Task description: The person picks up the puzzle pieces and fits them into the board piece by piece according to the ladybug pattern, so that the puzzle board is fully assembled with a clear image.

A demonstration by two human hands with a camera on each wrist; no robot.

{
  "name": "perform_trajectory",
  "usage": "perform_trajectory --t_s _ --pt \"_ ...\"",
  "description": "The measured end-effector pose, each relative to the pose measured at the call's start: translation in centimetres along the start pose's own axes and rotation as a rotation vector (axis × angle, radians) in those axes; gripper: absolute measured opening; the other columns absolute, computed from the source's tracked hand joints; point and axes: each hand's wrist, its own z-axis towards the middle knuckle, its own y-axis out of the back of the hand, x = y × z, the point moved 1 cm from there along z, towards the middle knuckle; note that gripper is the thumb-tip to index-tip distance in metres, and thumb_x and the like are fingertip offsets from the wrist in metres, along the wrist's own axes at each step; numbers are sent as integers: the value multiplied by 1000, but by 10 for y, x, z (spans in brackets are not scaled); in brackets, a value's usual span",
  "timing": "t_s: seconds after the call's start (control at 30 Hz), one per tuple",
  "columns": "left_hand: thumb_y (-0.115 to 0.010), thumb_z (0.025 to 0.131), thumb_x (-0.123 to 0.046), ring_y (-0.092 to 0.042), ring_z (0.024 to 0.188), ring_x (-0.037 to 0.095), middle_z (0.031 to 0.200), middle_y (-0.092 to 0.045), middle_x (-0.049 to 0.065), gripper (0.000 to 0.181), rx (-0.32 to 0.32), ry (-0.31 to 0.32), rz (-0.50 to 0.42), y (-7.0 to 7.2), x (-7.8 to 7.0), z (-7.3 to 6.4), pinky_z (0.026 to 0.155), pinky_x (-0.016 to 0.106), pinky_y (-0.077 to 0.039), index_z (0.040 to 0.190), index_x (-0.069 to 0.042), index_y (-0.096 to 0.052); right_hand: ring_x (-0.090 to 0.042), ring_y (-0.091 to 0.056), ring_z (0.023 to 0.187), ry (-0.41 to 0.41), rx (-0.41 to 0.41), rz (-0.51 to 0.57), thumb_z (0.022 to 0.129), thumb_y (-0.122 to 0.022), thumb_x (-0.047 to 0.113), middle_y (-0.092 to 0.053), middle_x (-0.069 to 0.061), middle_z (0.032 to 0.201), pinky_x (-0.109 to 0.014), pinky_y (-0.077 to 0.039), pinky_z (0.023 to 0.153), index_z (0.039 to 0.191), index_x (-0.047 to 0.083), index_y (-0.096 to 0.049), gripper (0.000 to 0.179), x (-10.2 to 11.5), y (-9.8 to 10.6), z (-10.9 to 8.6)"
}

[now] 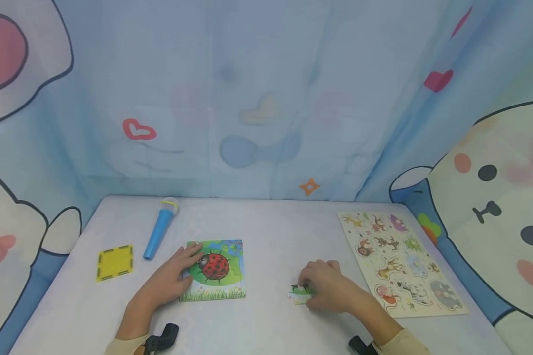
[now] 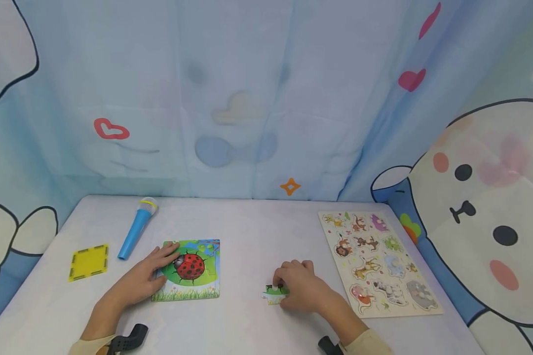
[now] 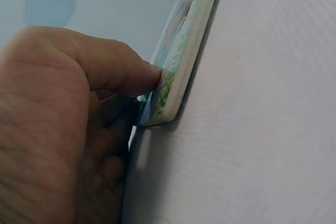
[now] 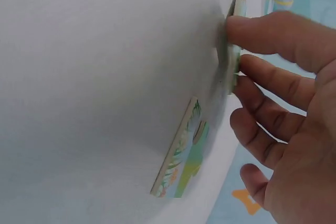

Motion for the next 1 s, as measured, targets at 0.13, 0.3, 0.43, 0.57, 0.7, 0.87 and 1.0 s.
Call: perform_trajectory --t_s 0.13,0.3,0.43,0.57,0.7,0.87,1.0 --pt "-57 84 2 -19 146 25 156 -32 4 59 1 -11 0 -1 1 0 120 44 -14 142 -1 -48 -8 -50 91 4 -9 45 64 -82 19 -55 20 91 -47 -40 92 94 29 -66 35 1 3 1" --pt "-57 83 2 -19 146 25 156 -32 4 59 -3 -15 -1 -1 2 0 121 43 -14 141 -1 -49 -10 -50 86 11 4 78 63 -77 14 -54 14 93 -36 -48 80 93 25 -65 35 5 10 5" --pt "-57 82 2 -20 146 24 156 -33 4 59 -9 -22 10 -1 2 0 120 43 -14 141 0 -49 -11 -50 85 25 5 84 65 -76 12 -53 11 95 -31 -50 74 96 22 -65 34 9 18 9" --pt "-57 82 2 -20 146 25 156 -33 4 59 -11 -26 12 0 1 1 120 43 -15 141 0 -50 -9 -51 84 49 -17 95 69 -78 15 -54 12 98 -28 -51 73 101 20 -66 34 14 23 16" --pt "-56 82 2 -20 146 25 156 -33 4 59 -4 -17 9 0 1 1 120 43 -15 141 0 -49 -7 -53 87 66 -36 121 71 -79 17 -55 13 100 -26 -53 74 105 20 -67 36 22 22 26" --pt "-56 83 2 -19 146 25 156 -32 4 59 0 -6 2 0 0 1 120 44 -15 141 0 -49 -8 -54 89 89 -54 168 72 -81 17 -57 14 100 -25 -53 75 105 21 -68 35 36 18 39" --pt "-56 83 1 -20 146 26 156 -32 5 59 0 -8 5 0 0 1 120 45 -15 141 0 -49 -9 -55 89 111 -67 206 72 -83 18 -58 15 100 -24 -53 74 105 21 -69 36 47 12 51"
